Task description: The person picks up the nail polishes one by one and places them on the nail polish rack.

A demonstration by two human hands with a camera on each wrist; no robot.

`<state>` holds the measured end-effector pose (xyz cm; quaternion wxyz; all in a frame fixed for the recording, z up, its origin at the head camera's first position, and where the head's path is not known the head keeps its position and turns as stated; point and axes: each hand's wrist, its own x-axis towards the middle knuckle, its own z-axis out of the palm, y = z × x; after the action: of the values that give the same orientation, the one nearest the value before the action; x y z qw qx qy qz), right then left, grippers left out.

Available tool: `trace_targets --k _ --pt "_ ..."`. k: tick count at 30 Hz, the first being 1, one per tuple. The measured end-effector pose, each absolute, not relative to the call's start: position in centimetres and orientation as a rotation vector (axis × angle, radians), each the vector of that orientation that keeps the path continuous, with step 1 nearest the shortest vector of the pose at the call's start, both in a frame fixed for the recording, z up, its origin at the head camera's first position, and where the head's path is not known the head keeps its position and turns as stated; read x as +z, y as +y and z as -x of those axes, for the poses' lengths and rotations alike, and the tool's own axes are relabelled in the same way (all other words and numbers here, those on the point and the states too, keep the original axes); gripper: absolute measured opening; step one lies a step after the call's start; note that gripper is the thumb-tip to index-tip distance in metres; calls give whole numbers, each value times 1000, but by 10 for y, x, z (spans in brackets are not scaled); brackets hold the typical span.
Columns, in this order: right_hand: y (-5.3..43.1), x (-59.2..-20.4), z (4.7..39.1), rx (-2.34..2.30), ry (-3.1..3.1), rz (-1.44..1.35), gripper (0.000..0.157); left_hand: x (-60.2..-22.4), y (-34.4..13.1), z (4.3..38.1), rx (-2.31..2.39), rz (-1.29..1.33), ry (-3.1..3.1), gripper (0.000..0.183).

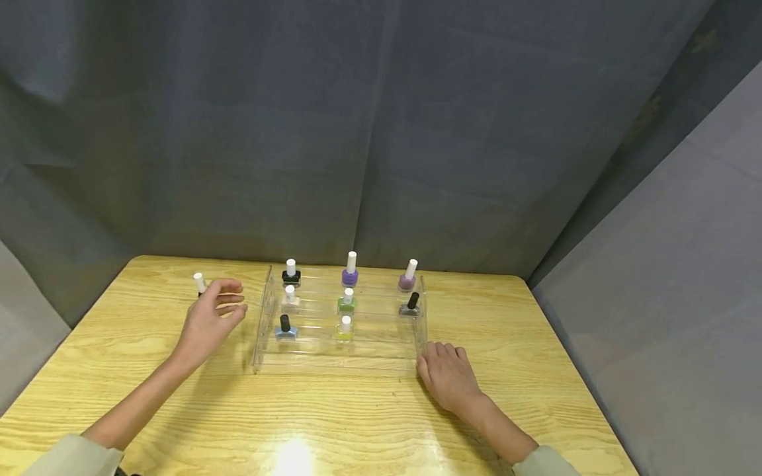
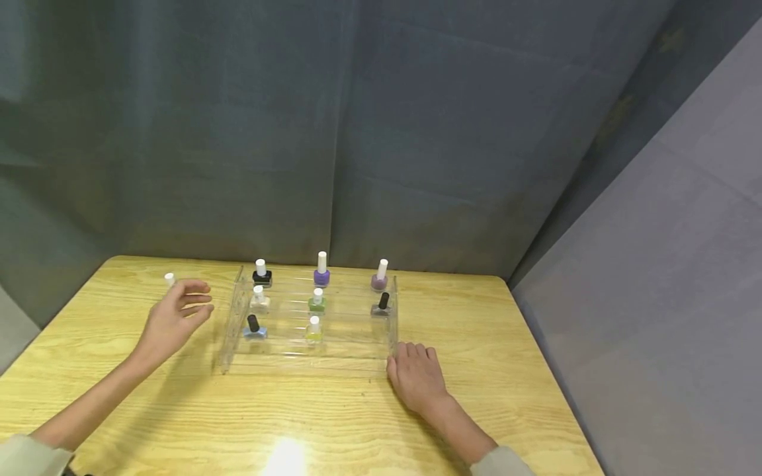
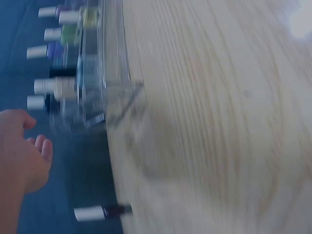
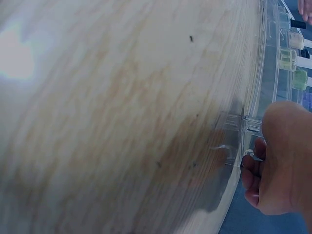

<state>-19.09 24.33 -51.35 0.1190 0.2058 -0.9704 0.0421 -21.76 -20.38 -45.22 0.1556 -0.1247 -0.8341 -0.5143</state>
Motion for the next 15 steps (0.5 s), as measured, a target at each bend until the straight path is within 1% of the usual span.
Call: trace_targets --k 7,15 --pt "243 -513 190 119 -2779 -618 30 -460 -244 222 -1368 159 -2395 43" --pt "243 -512 190 116 -2778 -616 30 -473 -261 233 -1364 17 -2413 55"
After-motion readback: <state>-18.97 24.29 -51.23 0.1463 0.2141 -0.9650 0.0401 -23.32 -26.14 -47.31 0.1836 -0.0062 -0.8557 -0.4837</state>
